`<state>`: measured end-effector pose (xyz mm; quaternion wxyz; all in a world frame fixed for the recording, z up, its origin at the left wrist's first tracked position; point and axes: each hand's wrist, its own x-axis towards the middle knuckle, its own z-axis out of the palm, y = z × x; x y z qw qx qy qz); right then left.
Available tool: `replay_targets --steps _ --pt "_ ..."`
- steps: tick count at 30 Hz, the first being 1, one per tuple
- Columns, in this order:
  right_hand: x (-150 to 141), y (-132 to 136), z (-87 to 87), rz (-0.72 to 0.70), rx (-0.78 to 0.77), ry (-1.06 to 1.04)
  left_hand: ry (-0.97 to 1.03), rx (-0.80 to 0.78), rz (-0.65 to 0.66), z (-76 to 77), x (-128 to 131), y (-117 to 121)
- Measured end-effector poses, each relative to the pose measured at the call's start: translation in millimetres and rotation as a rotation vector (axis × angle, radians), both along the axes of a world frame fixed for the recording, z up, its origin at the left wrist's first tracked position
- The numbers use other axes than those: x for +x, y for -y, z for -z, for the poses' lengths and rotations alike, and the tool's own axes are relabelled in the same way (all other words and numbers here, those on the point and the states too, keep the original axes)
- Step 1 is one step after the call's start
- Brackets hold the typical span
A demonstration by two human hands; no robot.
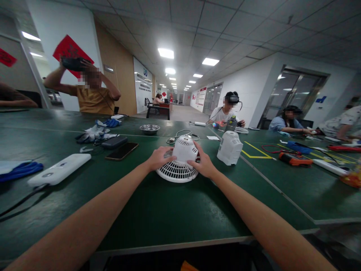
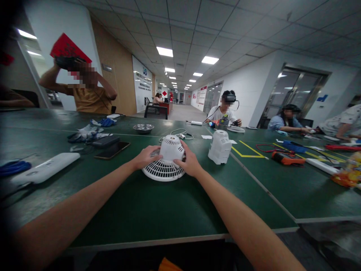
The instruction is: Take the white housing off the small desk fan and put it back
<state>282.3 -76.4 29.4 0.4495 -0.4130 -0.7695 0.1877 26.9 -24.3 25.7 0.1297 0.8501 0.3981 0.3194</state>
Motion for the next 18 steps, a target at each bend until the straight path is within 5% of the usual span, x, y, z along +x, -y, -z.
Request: replay_targets --steps 7,14,18 --pt "-3.6 -2.1 11.9 0.002 -0.076 -0.158 -0.16 0.019 0.022 -13.6 4.0 -13.6" --pt "-2.5 -8.9 15.2 0.002 -0.105 -0.167 -0.055 -0.062 0.217 -16.9 6.8 -38.6" --pt "-0.8 -18.0 17.8 0.012 -0.129 -0.167 -0.056 -0.102 0.221 -13.1 7.6 -47.4"
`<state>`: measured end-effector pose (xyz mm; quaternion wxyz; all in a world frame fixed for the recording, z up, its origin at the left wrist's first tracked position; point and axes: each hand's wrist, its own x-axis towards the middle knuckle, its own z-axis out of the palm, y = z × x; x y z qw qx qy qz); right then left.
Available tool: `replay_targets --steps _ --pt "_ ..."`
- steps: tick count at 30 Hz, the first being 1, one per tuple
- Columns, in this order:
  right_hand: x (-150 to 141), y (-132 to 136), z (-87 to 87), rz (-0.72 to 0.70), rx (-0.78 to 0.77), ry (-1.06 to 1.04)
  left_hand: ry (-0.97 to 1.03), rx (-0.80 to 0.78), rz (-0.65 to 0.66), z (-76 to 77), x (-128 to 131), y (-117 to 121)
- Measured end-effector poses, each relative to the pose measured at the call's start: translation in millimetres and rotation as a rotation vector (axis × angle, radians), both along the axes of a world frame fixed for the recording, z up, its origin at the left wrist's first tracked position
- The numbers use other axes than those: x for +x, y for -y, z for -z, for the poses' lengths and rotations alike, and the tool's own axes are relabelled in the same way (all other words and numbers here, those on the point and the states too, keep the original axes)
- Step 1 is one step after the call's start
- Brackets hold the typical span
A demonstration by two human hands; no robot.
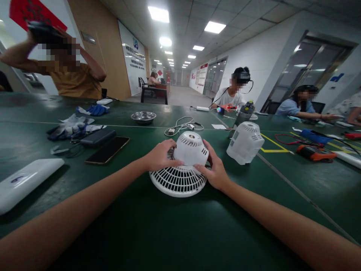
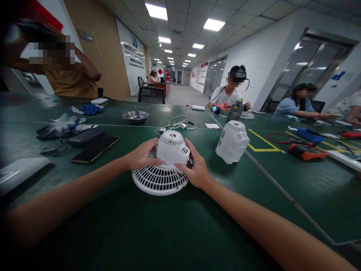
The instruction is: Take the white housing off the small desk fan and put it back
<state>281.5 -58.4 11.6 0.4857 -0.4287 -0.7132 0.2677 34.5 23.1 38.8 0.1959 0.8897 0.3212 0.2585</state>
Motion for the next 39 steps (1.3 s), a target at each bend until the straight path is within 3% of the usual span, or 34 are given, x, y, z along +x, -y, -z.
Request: replay_targets --steps 4,15,22,32,39 --pt "1.2 -6.0 0.7 0.029 0.002 0.055 -0.01 0.018 -0.016 1.0 -2.1 -1.4" --pt "8.6 -9.4 -8.1 0.055 0.192 0.271 0.014 -0.001 -0.063 1.9 -2.4 2.8" --pt "5.0 -10.6 -15.1 0.109 0.177 0.323 0.073 -0.033 -0.063 -1.8 -4.0 4.6" --pt "-2.4 -8.9 -7.1 0.187 0.193 0.329 0.011 0.049 -0.078 -9.6 -6.7 12.6" --pt "-4.4 -23.1 -20.9 0.175 0.119 0.284 -0.113 0.115 -0.17 -12.8 -0.7 19.2"
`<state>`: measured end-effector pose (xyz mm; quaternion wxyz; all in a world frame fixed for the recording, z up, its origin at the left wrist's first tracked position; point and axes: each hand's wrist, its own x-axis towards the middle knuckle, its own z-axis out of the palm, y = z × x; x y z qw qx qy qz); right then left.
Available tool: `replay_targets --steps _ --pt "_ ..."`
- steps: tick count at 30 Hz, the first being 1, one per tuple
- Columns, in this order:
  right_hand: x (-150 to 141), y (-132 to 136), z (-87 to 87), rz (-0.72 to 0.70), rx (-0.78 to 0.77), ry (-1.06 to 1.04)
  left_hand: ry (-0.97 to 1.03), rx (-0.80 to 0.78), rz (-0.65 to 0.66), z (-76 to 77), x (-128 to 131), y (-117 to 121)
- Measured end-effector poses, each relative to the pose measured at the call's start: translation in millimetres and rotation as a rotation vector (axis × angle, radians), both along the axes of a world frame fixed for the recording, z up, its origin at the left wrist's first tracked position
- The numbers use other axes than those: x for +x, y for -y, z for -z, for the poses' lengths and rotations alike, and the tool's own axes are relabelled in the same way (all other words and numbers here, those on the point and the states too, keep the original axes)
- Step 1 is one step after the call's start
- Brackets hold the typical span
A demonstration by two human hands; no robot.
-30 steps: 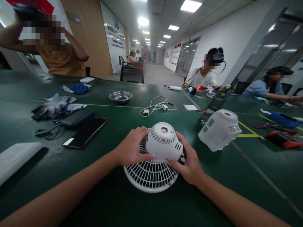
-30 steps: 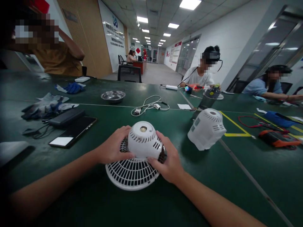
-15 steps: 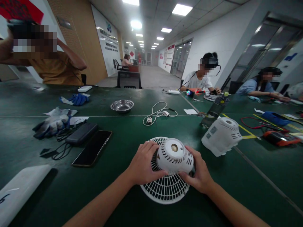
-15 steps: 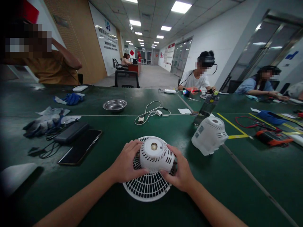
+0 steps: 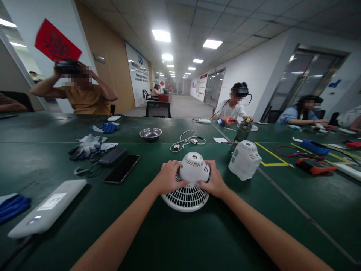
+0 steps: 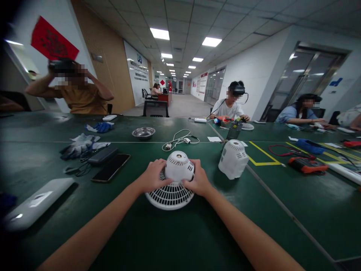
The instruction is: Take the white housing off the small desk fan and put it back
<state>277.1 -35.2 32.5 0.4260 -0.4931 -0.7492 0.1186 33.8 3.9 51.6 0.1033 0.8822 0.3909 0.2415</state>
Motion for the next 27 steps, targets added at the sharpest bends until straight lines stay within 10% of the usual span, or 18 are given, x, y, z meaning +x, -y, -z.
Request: replay_targets --steps 27 --pt "-0.8 18.9 -2.6 -0.141 -0.027 -0.055 0.054 0.057 -0.148 16.2 2.5 34.1"
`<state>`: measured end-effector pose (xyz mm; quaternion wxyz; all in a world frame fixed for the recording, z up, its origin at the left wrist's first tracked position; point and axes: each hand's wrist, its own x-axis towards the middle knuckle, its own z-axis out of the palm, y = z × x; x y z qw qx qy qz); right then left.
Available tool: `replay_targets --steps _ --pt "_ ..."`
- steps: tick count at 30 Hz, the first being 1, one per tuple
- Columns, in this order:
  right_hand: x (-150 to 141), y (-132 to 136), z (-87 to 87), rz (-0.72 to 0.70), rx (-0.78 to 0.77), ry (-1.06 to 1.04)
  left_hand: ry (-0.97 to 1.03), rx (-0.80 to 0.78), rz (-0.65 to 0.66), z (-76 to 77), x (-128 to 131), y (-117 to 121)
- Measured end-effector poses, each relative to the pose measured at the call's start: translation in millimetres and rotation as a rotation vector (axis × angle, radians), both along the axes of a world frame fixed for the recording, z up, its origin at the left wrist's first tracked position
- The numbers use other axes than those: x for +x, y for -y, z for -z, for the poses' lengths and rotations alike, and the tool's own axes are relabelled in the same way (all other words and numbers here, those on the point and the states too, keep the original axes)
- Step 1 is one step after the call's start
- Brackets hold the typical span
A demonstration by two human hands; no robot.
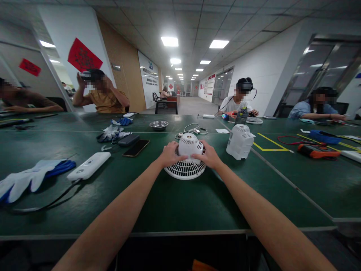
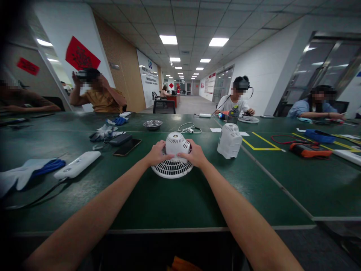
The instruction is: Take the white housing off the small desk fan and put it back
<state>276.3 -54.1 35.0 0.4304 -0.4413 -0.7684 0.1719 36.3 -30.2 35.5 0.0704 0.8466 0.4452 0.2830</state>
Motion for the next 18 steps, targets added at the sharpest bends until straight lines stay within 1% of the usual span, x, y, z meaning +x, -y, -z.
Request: replay_targets --steps 3,7,10,13,18 --pt "-0.4 -1.8 0.2 -0.033 -0.013 -0.013 0.009 -0.009 0.015 0.0 -2.9 -2.2" --pt "-0.7 -1.7 -0.1 -0.094 -0.076 -0.045 0.001 -0.005 0.023 0.0 -4.4 -2.8" --pt "-3.6 0.8 -0.3 -0.087 -0.081 -0.047 -0.001 -0.006 0.03 0.1 -6.1 -2.6" --pt "-8.0 4.6 -0.5 -0.059 -0.055 -0.027 0.007 -0.024 0.047 0.1 -8.1 -2.5" --pt "-10.3 7.5 0.2 -0.018 -0.024 0.001 0.01 -0.005 0.023 -0.3 -7.2 -1.0"
